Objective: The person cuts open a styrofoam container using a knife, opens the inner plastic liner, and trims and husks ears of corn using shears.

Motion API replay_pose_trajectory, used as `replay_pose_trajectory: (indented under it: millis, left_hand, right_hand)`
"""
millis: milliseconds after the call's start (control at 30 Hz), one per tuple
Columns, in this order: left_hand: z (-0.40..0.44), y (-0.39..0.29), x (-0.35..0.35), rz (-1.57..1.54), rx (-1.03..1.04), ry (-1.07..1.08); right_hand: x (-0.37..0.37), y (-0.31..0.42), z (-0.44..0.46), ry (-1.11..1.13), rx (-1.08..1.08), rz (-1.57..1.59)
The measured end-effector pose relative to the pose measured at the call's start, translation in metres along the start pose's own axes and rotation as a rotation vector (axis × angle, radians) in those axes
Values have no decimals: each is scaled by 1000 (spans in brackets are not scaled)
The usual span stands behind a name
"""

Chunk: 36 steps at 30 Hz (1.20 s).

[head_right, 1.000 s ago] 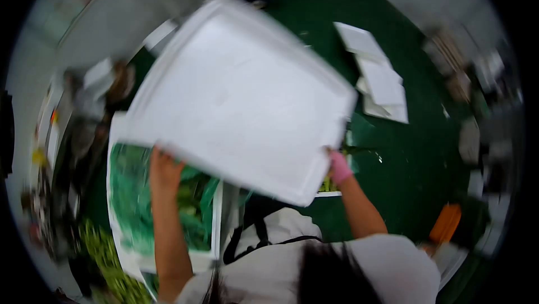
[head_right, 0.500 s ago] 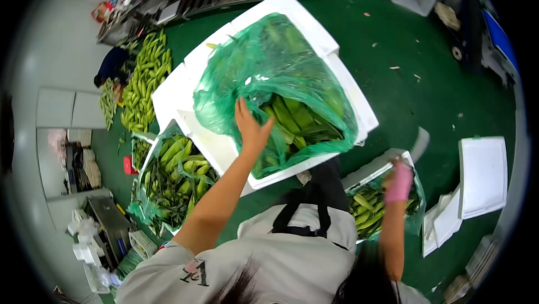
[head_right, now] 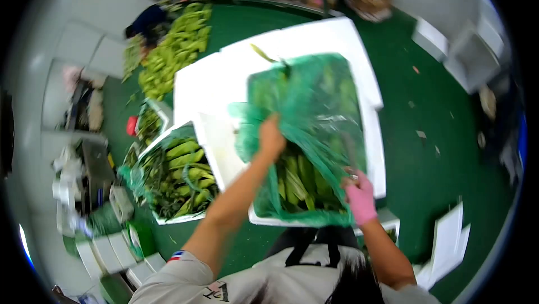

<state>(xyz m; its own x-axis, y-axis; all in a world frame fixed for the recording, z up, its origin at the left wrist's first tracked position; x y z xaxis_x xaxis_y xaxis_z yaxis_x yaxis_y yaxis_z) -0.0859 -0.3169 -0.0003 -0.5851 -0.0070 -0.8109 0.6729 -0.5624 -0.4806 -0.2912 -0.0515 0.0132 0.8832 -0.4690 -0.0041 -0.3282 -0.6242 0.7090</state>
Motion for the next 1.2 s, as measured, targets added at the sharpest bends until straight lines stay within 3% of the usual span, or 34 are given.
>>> replay_pose_trajectory:
  millis: [33,67,133,167,233,267,333,367,433,533,600,633,700,733,767,833,867,933,1000,1033,1067,1100,1167,1200]
  left_hand:
    - [-1,-16,-3,-188,-41,-26]
    - [-12,-21,16,-148,-110,244]
    - [-29,-86,-6,-194,-178,349]
    - [-32,-124,-23,-284,-226,524]
    - [-98,-149,4,-491,-251,455]
    - [-132,-152,2,-648,-268,253]
    - [-156,-193,-54,-826,-290,410]
    - [-179,-211,-82,-885,-204,466]
    - [-249,-195,-113,-1191,-570,297]
    - [-394,-139,-167,-992,-1589,247]
    - [-427,-147,-214,-1281,-1820,-681]
    - [-423,-138,-243,-1136,-1478,-747]
    - [-453,-123,-281,-1156,-1217,-1074]
    - [-493,-101,-279,-1316,-1292,-1362]
    - [-546,-72,-278,-1440,-1274,-1471]
    - [-528,-67,-307,-1232,-1372,-1392]
    - [-512,-51,-310,-1353,-1230,-1259]
    - [-475,-53,-301,-1511,-1265,-1171]
    - [-462,-43,-284,-1749,-1111,-946]
    - [-458,-42,-279,-1887,-990,-795]
    - [-451,-48,-282,-1869,-1012,-716]
    - [-446,-61,-289,-1851,-1031,-659]
    - [-449,-62,-312,-1595,-894,-320]
    - [-469,-55,-321,-1529,-931,-296]
  right_hand:
    - [-3,20,9,20,30,48]
    - [-11,32,26,9,-15,50]
    - [-25,44,71,-33,-93,93]
    - [-28,54,84,-71,-130,75]
    - [-29,75,104,-71,-207,111]
    - [-28,84,115,-92,-263,174]
    - [-28,102,130,-38,-277,267]
    - [-29,99,139,-18,-266,302]
    - [-7,107,130,14,-278,337]
    - [24,120,81,88,-194,147]
    - [38,116,71,76,-256,85]
    - [41,99,83,147,-280,104]
    - [53,78,59,151,-253,77]
    - [62,64,50,170,-221,60]
    - [70,49,37,158,-172,26]
    - [95,27,4,163,-185,-27]
    - [107,16,-11,162,-200,-53]
    - [145,-9,-39,126,-279,-319]
    - [196,-42,-60,112,-190,-716]
    - [208,-71,-51,-4,-245,-860]
    - [221,-86,-41,-130,-312,-1003]
    - [230,-95,-57,-140,-101,-963]
    - [232,-108,-38,-290,-178,-889]
    - [226,-119,-30,-350,-205,-854]
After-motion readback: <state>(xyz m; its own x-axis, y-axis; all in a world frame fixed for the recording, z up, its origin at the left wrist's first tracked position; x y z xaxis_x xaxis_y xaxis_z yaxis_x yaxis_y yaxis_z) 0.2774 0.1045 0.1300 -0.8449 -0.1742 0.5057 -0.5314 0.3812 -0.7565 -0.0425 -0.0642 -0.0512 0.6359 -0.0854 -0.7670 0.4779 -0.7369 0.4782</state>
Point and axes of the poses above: each hand's wrist, its own z-axis towards the middle knuckle, its own x-axis out of the palm, y = z × x, the point moved 10 cm from there along z, towards the middle knuckle, and after that the axes turned 9 degrees about x, right-handed, at the moved point
